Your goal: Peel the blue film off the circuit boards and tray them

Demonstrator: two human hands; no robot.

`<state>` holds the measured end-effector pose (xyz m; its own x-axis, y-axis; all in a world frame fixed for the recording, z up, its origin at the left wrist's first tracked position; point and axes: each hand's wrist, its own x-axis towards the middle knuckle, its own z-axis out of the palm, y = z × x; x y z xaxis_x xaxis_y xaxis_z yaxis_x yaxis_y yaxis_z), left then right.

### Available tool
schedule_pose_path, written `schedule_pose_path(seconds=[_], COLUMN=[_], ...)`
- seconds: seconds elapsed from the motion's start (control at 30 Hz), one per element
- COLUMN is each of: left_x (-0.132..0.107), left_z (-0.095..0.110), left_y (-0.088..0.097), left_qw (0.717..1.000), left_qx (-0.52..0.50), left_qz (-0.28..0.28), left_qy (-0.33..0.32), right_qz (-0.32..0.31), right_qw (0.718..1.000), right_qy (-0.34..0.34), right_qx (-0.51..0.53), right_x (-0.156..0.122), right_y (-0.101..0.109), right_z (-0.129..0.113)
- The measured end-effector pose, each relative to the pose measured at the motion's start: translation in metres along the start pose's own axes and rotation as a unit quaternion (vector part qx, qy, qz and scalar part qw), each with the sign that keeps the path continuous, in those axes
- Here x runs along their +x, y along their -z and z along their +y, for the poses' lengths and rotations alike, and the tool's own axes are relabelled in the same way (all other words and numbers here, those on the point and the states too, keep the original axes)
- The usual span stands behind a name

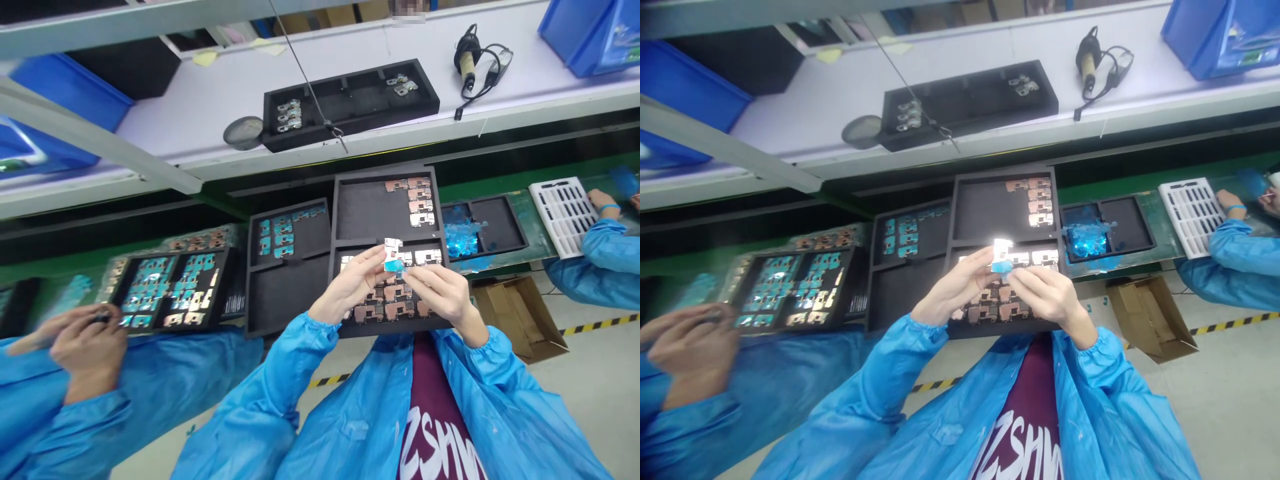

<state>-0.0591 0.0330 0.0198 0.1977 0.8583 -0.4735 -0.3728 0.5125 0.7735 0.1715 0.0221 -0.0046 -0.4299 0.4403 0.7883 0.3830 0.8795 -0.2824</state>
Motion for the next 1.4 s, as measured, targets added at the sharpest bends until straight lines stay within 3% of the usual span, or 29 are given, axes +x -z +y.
schedule_pose_path(seconds=[0.07, 0.13, 0.2, 0.27, 0.37, 0.43, 0.47, 0.53, 0.6, 0.67, 0.77, 0.93, 1.03, 1.13, 1.2, 1.27, 1.3, 1.4], left_x=[0.011, 0.033, 0.067, 0.107, 0.16, 0.177, 0.18, 0.177, 0.168, 0.161, 0.163, 0.166, 0.136, 0.086, 0.053, 0.03, 0.024, 0.024], left_z=[0.013, 0.03, 0.048, 0.063, 0.068, 0.062, 0.057, 0.049, 0.044, 0.043, 0.042, 0.042, 0.056, 0.075, 0.078, 0.07, 0.064, 0.045], left_y=[0.007, 0.013, 0.018, 0.019, 0.015, 0.014, 0.015, 0.021, 0.03, 0.037, 0.038, 0.025, 0.034, 0.074, 0.118, 0.168, 0.192, 0.245], left_qw=[0.998, 0.986, 0.956, 0.912, 0.856, 0.813, 0.786, 0.734, 0.708, 0.705, 0.722, 0.759, 0.769, 0.766, 0.752, 0.717, 0.7, 0.693], left_qx=[0.043, 0.115, 0.219, 0.332, 0.459, 0.518, 0.544, 0.586, 0.616, 0.628, 0.606, 0.558, 0.541, 0.52, 0.498, 0.489, 0.496, 0.512], left_qz=[0.034, 0.072, 0.094, 0.092, 0.086, 0.106, 0.12, 0.137, 0.123, 0.098, 0.079, 0.102, 0.113, 0.187, 0.314, 0.447, 0.487, 0.498], left_qy=[-0.032, -0.095, -0.173, -0.221, -0.222, -0.243, -0.267, -0.313, -0.324, -0.316, -0.323, -0.319, -0.322, -0.327, -0.297, -0.215, -0.165, -0.091], right_qz=[0.004, 0.032, 0.086, 0.148, 0.206, 0.177, 0.133, 0.078, 0.033, -0.014, -0.079, -0.161, -0.201, -0.229, -0.233, -0.227, -0.218, -0.179], right_qw=[1.0, 0.997, 0.982, 0.947, 0.846, 0.779, 0.754, 0.725, 0.706, 0.687, 0.662, 0.64, 0.643, 0.656, 0.666, 0.676, 0.684, 0.715], right_qy=[-0.006, -0.057, -0.147, -0.273, -0.485, -0.595, -0.638, -0.683, -0.707, -0.726, -0.745, -0.743, -0.723, -0.693, -0.676, -0.662, -0.655, -0.632], right_qx=[0.021, 0.051, 0.077, 0.081, 0.077, 0.087, 0.076, 0.055, 0.029, 0.003, -0.036, -0.111, -0.154, -0.191, -0.214, -0.232, -0.238, -0.239], right_x=[0.0, -0.002, -0.011, -0.028, -0.073, -0.111, -0.129, -0.161, -0.183, -0.197, -0.209, -0.223, -0.228, -0.227, -0.223, -0.218, -0.216, -0.211], right_y=[0.001, 0.002, 0.004, 0.008, 0.009, 0.005, 0.001, -0.009, -0.023, -0.039, -0.062, -0.087, -0.088, -0.083, -0.081, -0.079, -0.078, -0.069], right_z=[-0.005, -0.009, -0.006, 0.009, 0.063, 0.112, 0.137, 0.184, 0.222, 0.25, 0.274, 0.285, 0.286, 0.287, 0.288, 0.286, 0.283, 0.269])
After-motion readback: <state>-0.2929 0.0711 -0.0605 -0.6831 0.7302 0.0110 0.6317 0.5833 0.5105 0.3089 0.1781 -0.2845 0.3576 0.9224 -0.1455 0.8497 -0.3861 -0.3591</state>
